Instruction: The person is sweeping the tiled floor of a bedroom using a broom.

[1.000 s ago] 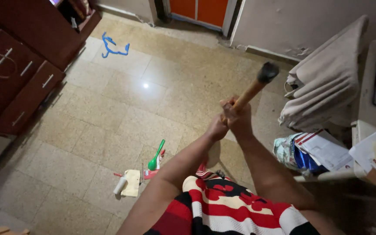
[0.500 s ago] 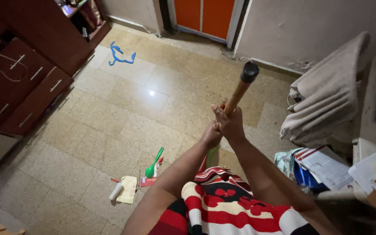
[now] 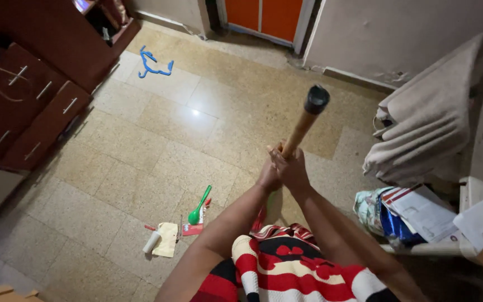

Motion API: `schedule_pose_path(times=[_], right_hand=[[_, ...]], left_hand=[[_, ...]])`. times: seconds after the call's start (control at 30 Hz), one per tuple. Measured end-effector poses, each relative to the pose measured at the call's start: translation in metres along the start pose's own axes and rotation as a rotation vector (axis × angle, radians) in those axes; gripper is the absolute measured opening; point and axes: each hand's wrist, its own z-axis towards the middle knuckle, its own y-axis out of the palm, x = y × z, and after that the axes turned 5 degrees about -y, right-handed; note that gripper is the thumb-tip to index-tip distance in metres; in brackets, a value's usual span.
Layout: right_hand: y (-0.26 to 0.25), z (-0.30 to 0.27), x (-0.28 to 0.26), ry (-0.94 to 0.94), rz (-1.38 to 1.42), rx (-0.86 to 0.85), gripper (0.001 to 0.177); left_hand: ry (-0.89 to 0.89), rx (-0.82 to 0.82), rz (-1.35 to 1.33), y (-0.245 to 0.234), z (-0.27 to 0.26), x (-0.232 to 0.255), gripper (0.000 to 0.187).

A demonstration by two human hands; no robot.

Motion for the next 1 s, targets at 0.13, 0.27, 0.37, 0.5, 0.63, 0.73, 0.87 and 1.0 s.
schedule_pose_path(times=[0.13, 0.27, 0.37, 0.5, 0.63, 0.73, 0.87, 1.0], right_hand=[[0.007, -0.004, 0.001, 0.032, 0.048, 0.029, 0.024], [0.01, 0.01, -0.005, 0.064, 0.037, 0.03, 0.028], [0.005, 0.01, -0.001, 0.033, -0.055, 0.036, 0.032], [-0.003, 0.015, 0.011, -0.051, -0.093, 0.048, 0.034], [-0.008, 0.014, -0.015, -0.027, -0.077, 0.002, 0.031], [-0.013, 0.011, -0.025, 0.019, 0.054, -0.047, 0.025], [-0.02, 0.002, -0.019, 0.012, 0.068, -0.004, 0.022], [-0.039, 0.005, 0.0, -0.062, 0.072, 0.106, 0.027]], left_hand=[[-0.13, -0.059, -0.021, -0.003, -0.008, -0.003, 0.036], [-0.013, -0.058, 0.162, -0.015, 0.008, -0.001, 0.029], [-0.022, -0.075, 0.251, -0.014, 0.008, -0.006, 0.03], [-0.236, -0.142, 0.448, -0.013, 0.019, -0.027, 0.031], [-0.198, -0.217, 0.362, -0.013, 0.018, -0.026, 0.034], [-0.341, -0.184, 0.461, -0.006, 0.021, -0.038, 0.032], [-0.293, -0.289, 0.315, 0.001, 0.013, -0.052, 0.024], [-0.248, -0.278, 0.293, 0.012, 0.018, -0.038, 0.025]])
